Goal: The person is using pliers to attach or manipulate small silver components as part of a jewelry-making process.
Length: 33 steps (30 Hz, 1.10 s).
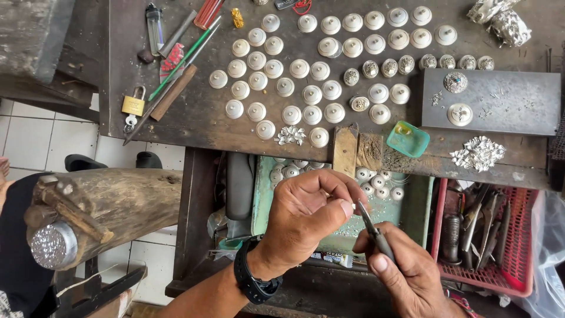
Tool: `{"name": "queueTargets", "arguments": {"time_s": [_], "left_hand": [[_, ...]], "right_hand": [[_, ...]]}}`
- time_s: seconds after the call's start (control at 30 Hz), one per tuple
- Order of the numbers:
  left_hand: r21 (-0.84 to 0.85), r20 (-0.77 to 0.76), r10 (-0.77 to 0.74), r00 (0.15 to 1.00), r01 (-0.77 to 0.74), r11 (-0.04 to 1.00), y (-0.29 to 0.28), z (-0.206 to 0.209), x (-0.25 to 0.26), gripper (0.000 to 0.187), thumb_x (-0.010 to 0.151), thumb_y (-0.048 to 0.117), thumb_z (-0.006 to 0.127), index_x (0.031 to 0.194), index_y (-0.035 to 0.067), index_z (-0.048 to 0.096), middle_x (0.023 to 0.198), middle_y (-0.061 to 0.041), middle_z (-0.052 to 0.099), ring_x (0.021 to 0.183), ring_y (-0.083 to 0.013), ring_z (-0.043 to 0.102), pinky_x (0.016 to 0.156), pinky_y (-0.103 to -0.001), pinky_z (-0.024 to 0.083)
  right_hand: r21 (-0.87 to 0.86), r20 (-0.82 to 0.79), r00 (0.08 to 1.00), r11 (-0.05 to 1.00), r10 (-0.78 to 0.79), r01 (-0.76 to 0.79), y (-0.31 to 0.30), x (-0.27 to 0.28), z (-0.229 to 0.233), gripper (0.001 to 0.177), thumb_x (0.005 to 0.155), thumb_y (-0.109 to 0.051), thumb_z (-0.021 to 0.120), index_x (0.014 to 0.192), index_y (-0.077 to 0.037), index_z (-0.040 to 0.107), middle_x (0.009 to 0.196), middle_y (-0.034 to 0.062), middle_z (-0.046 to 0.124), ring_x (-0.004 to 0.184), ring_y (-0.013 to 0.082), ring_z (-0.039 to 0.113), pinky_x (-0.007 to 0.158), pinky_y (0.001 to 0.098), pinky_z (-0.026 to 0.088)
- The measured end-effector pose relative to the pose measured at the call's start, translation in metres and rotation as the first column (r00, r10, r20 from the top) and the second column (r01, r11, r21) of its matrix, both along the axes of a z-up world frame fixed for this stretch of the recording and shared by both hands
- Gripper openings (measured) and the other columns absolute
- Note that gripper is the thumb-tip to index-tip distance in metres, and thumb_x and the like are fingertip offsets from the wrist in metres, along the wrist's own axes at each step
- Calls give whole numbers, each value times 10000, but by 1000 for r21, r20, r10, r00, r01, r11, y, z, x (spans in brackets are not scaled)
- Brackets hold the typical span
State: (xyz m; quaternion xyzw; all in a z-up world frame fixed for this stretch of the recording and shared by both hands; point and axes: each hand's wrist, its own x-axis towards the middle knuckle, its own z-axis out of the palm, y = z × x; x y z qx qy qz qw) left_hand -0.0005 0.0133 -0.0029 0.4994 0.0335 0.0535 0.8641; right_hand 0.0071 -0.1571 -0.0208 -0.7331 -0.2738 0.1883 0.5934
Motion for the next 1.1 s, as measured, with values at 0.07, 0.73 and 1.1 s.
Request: {"name": "queueTargets", "arguments": {"time_s": [0.07, 0.73, 1.1], "left_hand": [[-14, -32, -17, 999, 17, 1000, 1, 0, 0, 63, 773, 56, 541, 728, 100, 532, 792, -77, 604, 765, -158, 571, 754, -310, 483], [-18, -53, -23, 998, 22, 1000, 1, -2, 0, 64, 752, 37, 534, 709, 83, 535, 770, -80, 596, 728, -145, 550, 706, -281, 470], [8, -67, -11, 998, 11, 1000, 0, -1, 1, 89, 746, 18, 523, 689, 85, 530, 743, -83, 602, 733, -151, 557, 730, -289, 478]], "right_hand": [[-19, -25, 999, 1000, 22, -23, 0, 0, -1, 346, 879, -315, 396, 866, -18, 574, 811, 51, 532, 621, 103, 490, 575, 212, 404], [-25, 56, 998, 999, 39, -37, 1, 4, -1, 319, 882, -298, 393, 776, -38, 543, 735, 36, 507, 641, 130, 490, 595, 232, 417], [-109, 85, 996, 994, 37, -28, -4, 6, -5, 310, 875, -318, 402, 752, -64, 531, 707, 2, 483, 603, 107, 447, 560, 221, 383]]}}
